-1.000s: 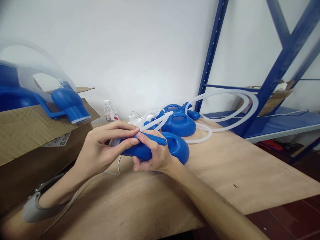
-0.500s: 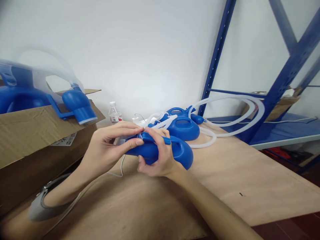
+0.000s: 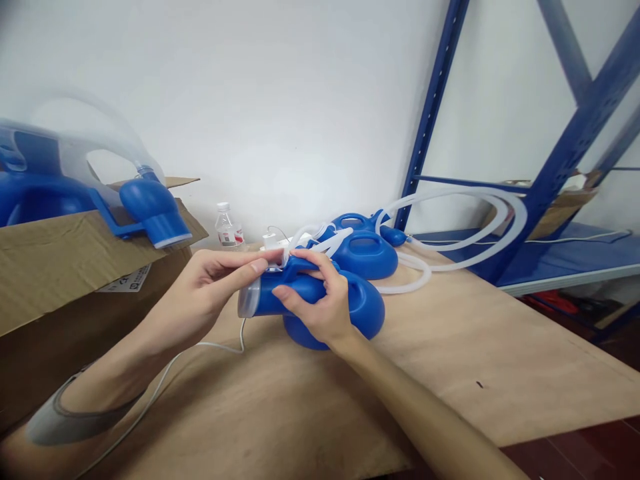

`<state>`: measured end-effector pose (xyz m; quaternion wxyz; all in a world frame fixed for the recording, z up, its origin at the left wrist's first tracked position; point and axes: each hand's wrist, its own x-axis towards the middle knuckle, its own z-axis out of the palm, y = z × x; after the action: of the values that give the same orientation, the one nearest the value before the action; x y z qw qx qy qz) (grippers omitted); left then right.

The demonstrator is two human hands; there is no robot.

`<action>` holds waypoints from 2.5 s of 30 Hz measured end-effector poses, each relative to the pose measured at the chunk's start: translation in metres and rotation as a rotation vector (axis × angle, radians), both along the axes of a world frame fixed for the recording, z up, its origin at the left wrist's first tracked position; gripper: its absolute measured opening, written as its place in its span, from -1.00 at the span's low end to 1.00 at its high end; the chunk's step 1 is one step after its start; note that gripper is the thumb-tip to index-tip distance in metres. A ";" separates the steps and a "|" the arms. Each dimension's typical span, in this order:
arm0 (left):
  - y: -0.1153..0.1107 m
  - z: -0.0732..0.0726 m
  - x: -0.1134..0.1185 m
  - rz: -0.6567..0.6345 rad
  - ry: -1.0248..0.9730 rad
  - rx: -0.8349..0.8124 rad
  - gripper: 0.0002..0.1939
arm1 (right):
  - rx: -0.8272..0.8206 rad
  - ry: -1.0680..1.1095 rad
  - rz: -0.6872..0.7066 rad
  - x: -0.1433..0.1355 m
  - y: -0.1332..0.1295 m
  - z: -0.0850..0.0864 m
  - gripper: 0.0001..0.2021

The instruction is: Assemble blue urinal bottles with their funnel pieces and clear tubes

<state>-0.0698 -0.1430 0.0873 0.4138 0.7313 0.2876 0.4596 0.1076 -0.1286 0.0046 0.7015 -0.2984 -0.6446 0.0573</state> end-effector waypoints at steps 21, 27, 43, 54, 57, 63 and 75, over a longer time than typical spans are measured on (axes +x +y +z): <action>0.005 -0.008 0.005 0.132 0.035 0.086 -0.89 | -0.206 0.164 0.176 -0.005 0.001 0.000 -0.85; 0.010 -0.017 0.003 0.224 0.119 0.358 -0.87 | -0.180 0.206 0.189 0.002 0.002 -0.001 -0.81; 0.002 -0.014 0.002 0.274 0.207 0.528 -0.88 | -0.173 0.077 0.104 -0.003 -0.004 0.002 -0.83; 0.001 -0.014 0.002 0.244 0.286 0.767 -0.86 | -0.092 0.035 0.038 -0.004 0.001 -0.002 -0.87; 0.001 -0.013 0.002 0.261 0.286 0.789 -0.86 | -0.110 0.038 0.022 -0.005 0.000 -0.001 -0.86; 0.004 -0.011 -0.001 0.255 0.307 0.793 -0.88 | -0.081 0.055 -0.004 -0.005 -0.001 0.002 -0.82; 0.011 -0.021 -0.006 0.306 0.365 0.950 -0.73 | -0.041 -0.013 -0.063 -0.004 -0.004 0.001 -0.84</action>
<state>-0.0758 -0.1319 0.0661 -0.0916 0.8558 0.2186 0.4599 0.1036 -0.1329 0.0058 0.6926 -0.3332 -0.6381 0.0462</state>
